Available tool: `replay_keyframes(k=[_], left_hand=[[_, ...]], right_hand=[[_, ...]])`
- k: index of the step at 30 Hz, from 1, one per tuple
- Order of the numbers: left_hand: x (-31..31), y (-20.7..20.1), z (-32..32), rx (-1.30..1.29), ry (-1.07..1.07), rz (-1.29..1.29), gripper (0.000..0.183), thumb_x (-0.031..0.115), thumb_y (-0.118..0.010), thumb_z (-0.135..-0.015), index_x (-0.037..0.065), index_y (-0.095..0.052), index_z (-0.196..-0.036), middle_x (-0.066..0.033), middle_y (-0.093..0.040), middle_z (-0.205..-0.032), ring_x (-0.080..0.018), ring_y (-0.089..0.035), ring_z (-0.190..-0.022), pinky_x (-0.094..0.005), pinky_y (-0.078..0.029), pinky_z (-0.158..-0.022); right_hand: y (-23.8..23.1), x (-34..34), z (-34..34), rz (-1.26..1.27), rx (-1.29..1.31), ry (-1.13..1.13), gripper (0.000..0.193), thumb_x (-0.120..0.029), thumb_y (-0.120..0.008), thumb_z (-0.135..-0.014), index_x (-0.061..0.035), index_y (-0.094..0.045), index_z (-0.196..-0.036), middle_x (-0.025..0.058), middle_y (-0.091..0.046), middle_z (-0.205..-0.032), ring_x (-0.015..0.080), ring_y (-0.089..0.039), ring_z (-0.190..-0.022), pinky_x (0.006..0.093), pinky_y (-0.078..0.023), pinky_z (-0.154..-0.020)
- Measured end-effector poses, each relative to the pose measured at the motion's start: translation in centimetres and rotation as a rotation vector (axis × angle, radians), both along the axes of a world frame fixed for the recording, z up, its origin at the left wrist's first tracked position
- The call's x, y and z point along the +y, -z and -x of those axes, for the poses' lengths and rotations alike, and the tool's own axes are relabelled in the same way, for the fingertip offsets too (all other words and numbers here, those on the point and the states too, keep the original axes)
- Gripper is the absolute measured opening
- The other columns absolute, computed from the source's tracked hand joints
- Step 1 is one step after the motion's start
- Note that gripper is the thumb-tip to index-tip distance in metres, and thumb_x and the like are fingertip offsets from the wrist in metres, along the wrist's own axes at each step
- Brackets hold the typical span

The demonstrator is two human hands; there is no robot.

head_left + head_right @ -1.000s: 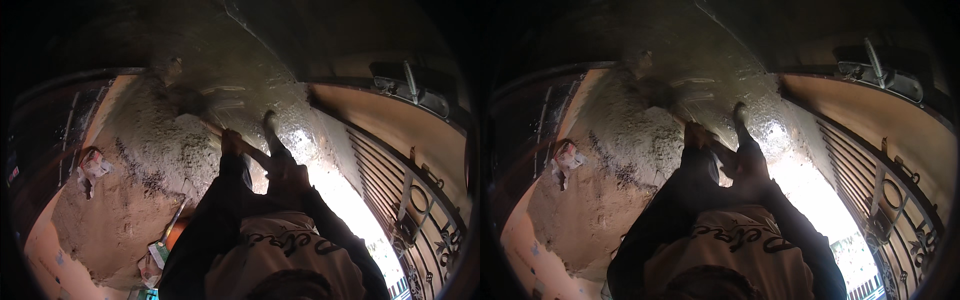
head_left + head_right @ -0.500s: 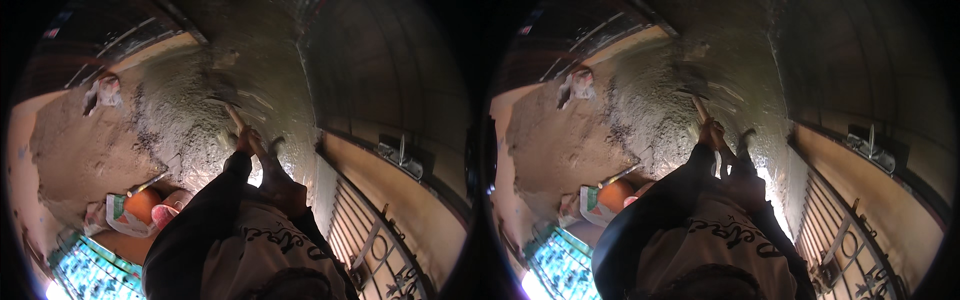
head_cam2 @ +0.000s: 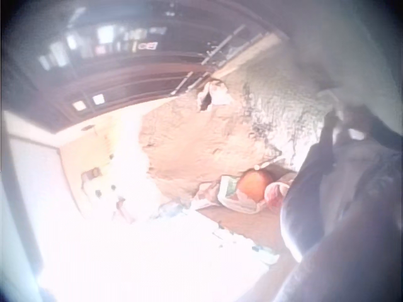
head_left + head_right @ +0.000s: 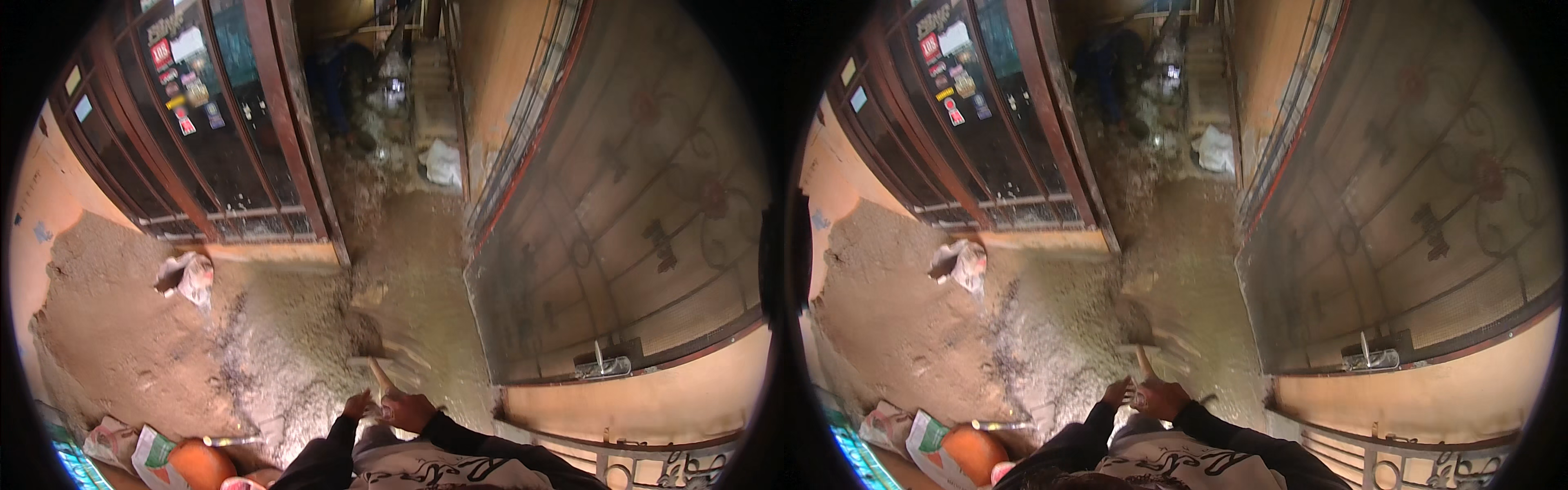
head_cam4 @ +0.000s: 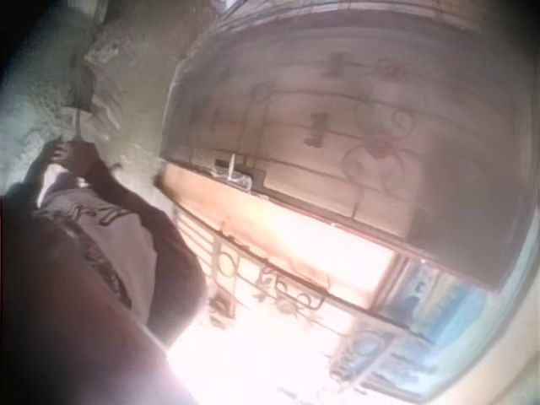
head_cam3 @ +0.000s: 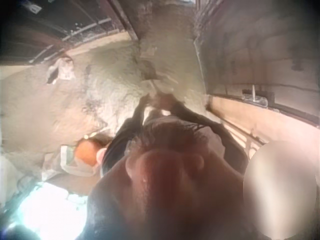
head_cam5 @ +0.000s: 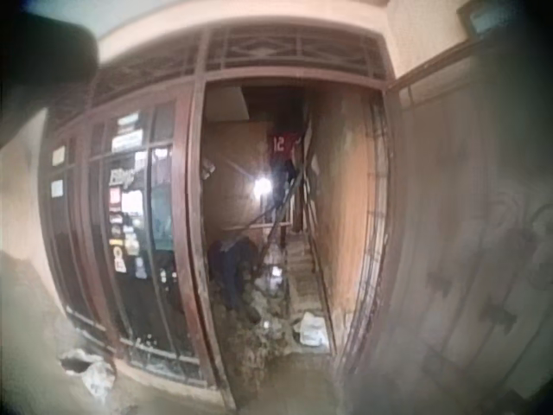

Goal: The person uses a shovel to scoop wet cement from a pile on the floor and throws it onto the ceiling. They repeatedly scoop material and toss it overhead to cover the surface. The person also uses a hoe to mix the cement pile on the floor.

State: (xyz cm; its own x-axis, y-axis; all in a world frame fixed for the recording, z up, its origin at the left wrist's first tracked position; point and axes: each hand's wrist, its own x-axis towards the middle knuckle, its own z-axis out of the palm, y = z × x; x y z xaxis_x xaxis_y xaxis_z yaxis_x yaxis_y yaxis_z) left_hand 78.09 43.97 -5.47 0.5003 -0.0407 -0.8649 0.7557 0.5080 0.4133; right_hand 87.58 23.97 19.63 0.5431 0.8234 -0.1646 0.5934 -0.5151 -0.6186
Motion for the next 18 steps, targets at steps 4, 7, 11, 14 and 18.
replay_keyframes(k=[4,7,11,14,18], left_hand=[[7.6,-2.9,6.0,0.123,-0.199,-0.258,0.029,0.038,-0.052,-0.094,0.009,-0.056,-0.096,-0.0061,-0.055,-0.075,-0.0203,-0.052,-0.059,-0.0378,-0.050,-0.053],[11.8,-0.9,11.0,0.181,-0.319,-0.353,0.032,0.035,-0.056,-0.092,0.008,-0.057,-0.110,-0.0117,-0.061,-0.092,-0.0265,-0.060,-0.075,-0.0445,-0.053,-0.063],[14.6,-6.6,14.4,-0.596,0.495,-1.342,0.036,0.026,-0.058,-0.088,0.001,-0.057,-0.114,-0.0129,-0.062,-0.105,-0.0277,-0.060,-0.097,-0.0381,-0.050,-0.082],[1.4,-21.9,2.7,-0.534,-0.032,-0.698,0.049,0.011,-0.065,-0.077,0.002,-0.053,-0.123,-0.0140,-0.050,-0.131,-0.0262,-0.045,-0.123,-0.0387,-0.038,-0.101],[-2.0,-25.9,0.4,-0.699,0.405,-1.284,0.062,0.013,-0.073,-0.069,0.007,-0.051,-0.127,-0.0162,-0.048,-0.130,-0.0350,-0.040,-0.125,-0.0456,-0.031,-0.105]], right_hand=[[-0.2,2.8,-1.1,0.088,0.004,-0.038,0.046,-0.054,-0.060,-0.081,-0.0133,-0.061,-0.102,0.0142,-0.065,-0.097,0.0335,-0.066,-0.071,0.0450,-0.053,-0.062],[-0.2,4.6,-2.9,0.023,-0.044,0.009,0.047,-0.057,-0.059,-0.081,-0.0125,-0.061,-0.097,0.0137,-0.067,-0.081,0.0349,-0.065,-0.069,0.0455,-0.052,-0.060],[-0.8,8.5,-2.1,-0.154,0.033,0.070,0.051,-0.058,-0.058,-0.082,-0.0075,-0.058,-0.090,0.0158,-0.063,-0.073,0.0353,-0.063,-0.069,0.0442,-0.050,-0.059],[2.2,6.2,-3.2,-0.315,-0.126,0.125,0.034,-0.039,-0.050,-0.094,-0.0053,-0.057,-0.093,0.0160,-0.062,-0.085,0.0344,-0.061,-0.078,0.0425,-0.048,-0.067],[1.3,8.0,-1.4,-0.547,-0.049,0.081,0.023,-0.024,-0.046,-0.097,-0.0029,-0.055,-0.098,0.0188,-0.058,-0.099,0.0365,-0.057,-0.093,0.0423,-0.046,-0.078]])
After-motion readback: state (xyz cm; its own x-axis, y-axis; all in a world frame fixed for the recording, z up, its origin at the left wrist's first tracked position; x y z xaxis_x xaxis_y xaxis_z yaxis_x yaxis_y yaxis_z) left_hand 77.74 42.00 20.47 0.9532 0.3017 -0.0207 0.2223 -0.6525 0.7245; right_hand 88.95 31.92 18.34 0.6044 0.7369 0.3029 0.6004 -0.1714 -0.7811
